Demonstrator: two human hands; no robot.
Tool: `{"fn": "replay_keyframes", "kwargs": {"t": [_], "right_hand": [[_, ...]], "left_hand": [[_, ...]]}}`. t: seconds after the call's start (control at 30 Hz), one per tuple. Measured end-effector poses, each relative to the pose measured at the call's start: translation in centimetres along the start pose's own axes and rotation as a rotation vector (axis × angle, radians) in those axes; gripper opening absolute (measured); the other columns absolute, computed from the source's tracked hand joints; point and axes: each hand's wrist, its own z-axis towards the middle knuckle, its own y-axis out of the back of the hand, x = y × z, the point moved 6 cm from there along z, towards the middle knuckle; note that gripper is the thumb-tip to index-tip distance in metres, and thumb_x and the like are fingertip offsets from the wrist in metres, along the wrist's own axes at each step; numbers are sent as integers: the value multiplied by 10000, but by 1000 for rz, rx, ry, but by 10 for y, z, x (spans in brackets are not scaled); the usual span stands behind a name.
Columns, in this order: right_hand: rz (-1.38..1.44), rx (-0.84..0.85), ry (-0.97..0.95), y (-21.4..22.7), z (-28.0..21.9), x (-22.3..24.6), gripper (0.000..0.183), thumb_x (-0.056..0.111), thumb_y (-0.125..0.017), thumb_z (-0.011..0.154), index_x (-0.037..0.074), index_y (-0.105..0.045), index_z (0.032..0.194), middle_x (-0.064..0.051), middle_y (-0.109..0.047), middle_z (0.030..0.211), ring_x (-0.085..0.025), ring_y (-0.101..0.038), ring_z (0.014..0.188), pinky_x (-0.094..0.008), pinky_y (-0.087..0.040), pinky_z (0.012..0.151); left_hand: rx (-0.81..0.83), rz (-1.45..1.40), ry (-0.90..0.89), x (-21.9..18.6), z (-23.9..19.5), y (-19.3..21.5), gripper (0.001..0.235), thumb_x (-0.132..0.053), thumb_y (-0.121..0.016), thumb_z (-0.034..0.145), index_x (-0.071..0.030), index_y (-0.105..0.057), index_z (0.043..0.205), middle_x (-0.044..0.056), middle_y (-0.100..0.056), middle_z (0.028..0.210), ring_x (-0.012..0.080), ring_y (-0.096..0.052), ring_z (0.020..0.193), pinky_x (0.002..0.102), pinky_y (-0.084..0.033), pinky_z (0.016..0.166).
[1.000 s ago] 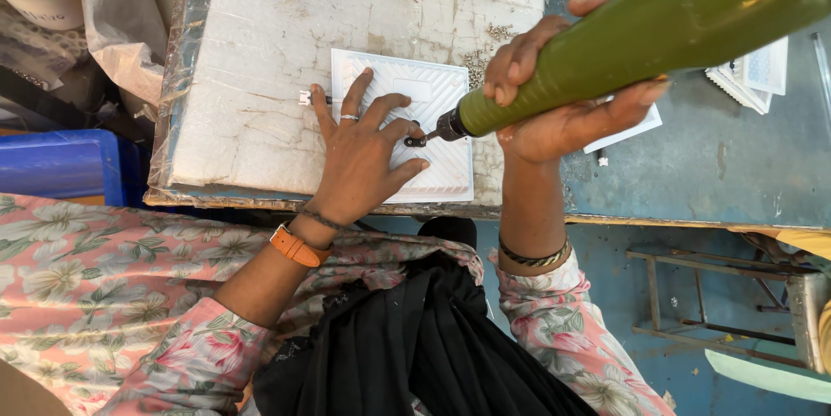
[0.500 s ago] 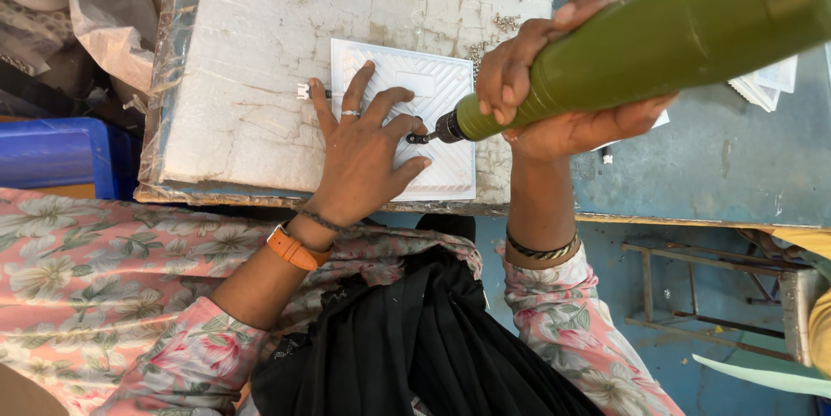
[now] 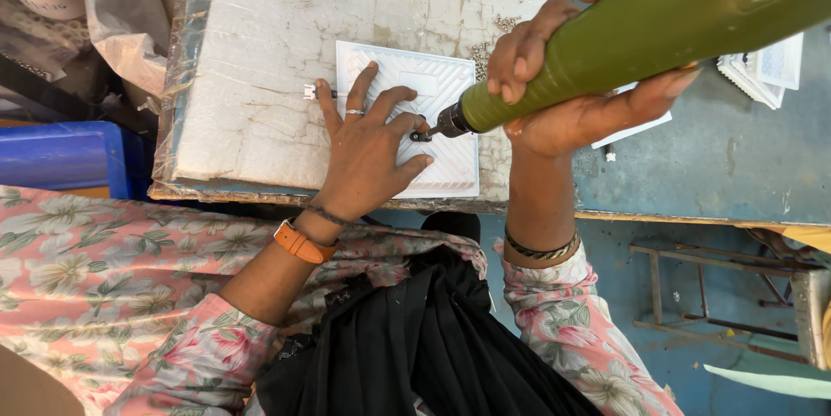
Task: The person uses a green electric screwdriver to fasten screws into white LED panel frames on a workbench. They repeatedly pick up screws, align the panels, and drive the screws into place, then flip the panels to continue the process.
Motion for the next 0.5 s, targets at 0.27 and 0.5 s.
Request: {"fn": "replay_keyframes", "kwargs": {"t": [0.27,0.5], "right_hand": [[42,-52,-5,-2,-4,-12,816,809,-376,959,31,-417,1202,-159,-571,680,-173,-501,411,-286,-461,367],[0,-69,3,0,-7,-15,818,801,-386,960,25,-427,1217,-150,-580,677,-176,-517,420,-290,-469,373]], "left_hand": [[-12,5,-2,1,-1,0,324,-354,-850,735,-165,-794,992,31,-575,1389,405,-209,1507,778,99,1134],[-14,13,-1,0,0,1,330,-350,-849,737,-163,-791,1002,35,-574,1392,400,-216,1510,776,90,1140]]}}
